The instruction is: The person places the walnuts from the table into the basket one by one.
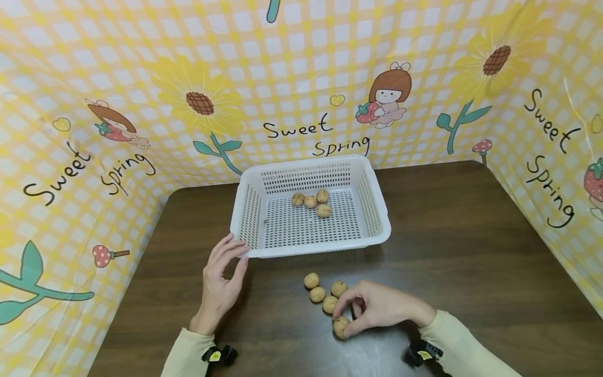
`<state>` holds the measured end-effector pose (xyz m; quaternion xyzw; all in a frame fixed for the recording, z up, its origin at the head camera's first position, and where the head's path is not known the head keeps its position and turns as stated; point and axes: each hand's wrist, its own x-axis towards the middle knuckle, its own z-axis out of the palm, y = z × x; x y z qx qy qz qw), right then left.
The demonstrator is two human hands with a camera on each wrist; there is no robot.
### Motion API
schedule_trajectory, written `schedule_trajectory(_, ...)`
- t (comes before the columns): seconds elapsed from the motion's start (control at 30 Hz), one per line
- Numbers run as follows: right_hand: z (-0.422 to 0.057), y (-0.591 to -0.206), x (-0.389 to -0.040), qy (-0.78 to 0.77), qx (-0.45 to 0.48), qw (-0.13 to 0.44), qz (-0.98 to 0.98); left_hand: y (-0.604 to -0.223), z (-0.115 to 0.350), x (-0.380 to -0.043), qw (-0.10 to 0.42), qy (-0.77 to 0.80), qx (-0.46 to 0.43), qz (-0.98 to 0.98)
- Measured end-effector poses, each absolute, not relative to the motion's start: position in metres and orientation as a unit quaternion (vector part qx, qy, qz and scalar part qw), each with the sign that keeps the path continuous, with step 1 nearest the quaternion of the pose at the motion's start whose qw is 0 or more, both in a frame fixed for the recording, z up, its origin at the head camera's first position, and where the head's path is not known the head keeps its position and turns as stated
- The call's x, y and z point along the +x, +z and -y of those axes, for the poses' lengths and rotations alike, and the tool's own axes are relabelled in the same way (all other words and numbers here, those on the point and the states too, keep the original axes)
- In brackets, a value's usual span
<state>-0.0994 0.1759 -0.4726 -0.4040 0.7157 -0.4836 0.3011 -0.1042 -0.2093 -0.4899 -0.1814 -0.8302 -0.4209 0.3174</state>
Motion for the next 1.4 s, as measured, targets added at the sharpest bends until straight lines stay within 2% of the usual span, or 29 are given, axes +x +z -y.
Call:
schedule_trajectory(0.4, -0.173, -0.431, -0.118, -0.506, -0.436, 0.172, -0.724, -0.487, 0.208, -0.102, 0.311, -0.419, -0.176, 0.835)
schedule_trajectory(0.67, -0.171, -0.394, -0.135, -0.496, -0.411, 0.123, -0.755, -0.485, 0.210, -0.104, 0.314, -0.417, -0.180, 0.834)
schedule_trajectory(1.0, -0.171, -0.364, -0.183, -0.519, -0.394, 0.120, -0.749, -0.488, 0.209, -0.101, 0.312, -0.419, -0.179, 0.833)
schedule_trajectory(1.4, -0.141, -0.343, -0.231, -0.537, -0.326, 0.151, -0.763, -0.488, 0.209, -0.102, 0.320, -0.413, -0.180, 0.834)
